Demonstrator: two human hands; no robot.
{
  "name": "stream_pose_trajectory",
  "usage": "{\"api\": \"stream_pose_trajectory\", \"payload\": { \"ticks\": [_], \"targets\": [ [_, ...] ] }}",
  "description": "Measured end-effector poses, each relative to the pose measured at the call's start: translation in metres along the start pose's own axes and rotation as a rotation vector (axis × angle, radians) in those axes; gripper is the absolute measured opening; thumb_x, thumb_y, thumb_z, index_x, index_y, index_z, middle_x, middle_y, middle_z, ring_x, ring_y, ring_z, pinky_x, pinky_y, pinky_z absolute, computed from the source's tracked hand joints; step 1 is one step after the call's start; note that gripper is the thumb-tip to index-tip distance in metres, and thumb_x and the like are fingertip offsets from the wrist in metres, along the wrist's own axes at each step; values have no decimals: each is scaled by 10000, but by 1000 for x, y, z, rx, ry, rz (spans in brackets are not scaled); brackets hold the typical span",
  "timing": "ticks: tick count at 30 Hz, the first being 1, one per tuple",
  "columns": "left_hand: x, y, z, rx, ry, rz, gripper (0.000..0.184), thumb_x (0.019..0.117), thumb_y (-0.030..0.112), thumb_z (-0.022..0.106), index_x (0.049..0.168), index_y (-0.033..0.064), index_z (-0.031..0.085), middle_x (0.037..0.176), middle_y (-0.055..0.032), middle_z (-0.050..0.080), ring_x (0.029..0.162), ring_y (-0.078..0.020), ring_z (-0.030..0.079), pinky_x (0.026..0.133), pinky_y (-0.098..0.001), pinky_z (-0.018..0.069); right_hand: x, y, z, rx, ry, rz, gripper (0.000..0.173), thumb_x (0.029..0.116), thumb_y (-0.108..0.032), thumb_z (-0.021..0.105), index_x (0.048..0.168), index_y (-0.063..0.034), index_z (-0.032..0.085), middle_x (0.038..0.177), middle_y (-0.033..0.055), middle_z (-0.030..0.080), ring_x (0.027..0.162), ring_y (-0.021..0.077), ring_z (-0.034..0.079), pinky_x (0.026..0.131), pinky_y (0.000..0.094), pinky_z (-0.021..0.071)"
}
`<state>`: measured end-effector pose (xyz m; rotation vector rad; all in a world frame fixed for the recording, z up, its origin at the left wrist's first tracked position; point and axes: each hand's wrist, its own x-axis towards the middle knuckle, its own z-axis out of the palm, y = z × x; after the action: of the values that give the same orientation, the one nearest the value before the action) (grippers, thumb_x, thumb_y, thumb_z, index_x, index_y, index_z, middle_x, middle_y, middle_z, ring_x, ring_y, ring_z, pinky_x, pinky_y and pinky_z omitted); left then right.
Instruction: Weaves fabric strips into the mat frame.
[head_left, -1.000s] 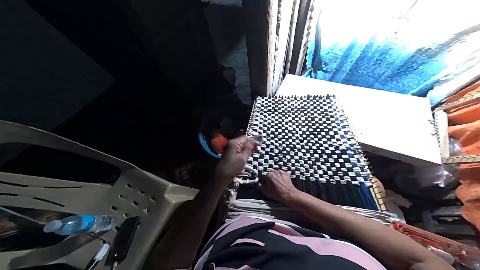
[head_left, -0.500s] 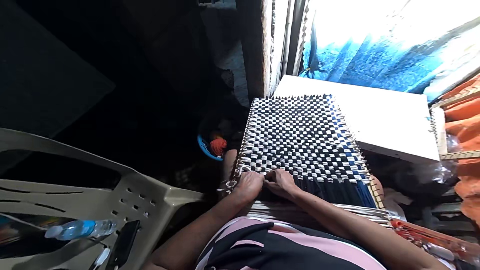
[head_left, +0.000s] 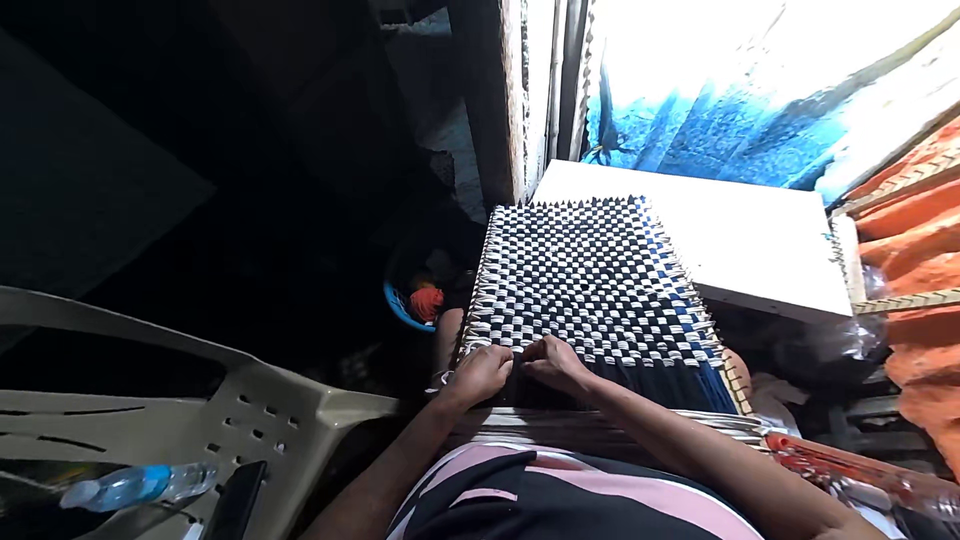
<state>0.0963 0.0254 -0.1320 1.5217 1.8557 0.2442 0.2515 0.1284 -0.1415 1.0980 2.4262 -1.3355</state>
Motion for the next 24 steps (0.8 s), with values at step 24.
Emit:
{"api": "stream_pose_trajectory", "payload": {
  "ticks": [24],
  "targets": [
    [-29, -62, -9, 131, 590, 383, 305, 889, 101, 646, 1184, 35, 688, 977, -119, 723, 965, -290, 683, 1050, -627, 357, -103, 95, -36, 233, 70, -296, 204, 982, -258, 634, 938, -82, 727, 786, -68, 656, 702, -24, 580, 672, 204, 491]
  ]
}}
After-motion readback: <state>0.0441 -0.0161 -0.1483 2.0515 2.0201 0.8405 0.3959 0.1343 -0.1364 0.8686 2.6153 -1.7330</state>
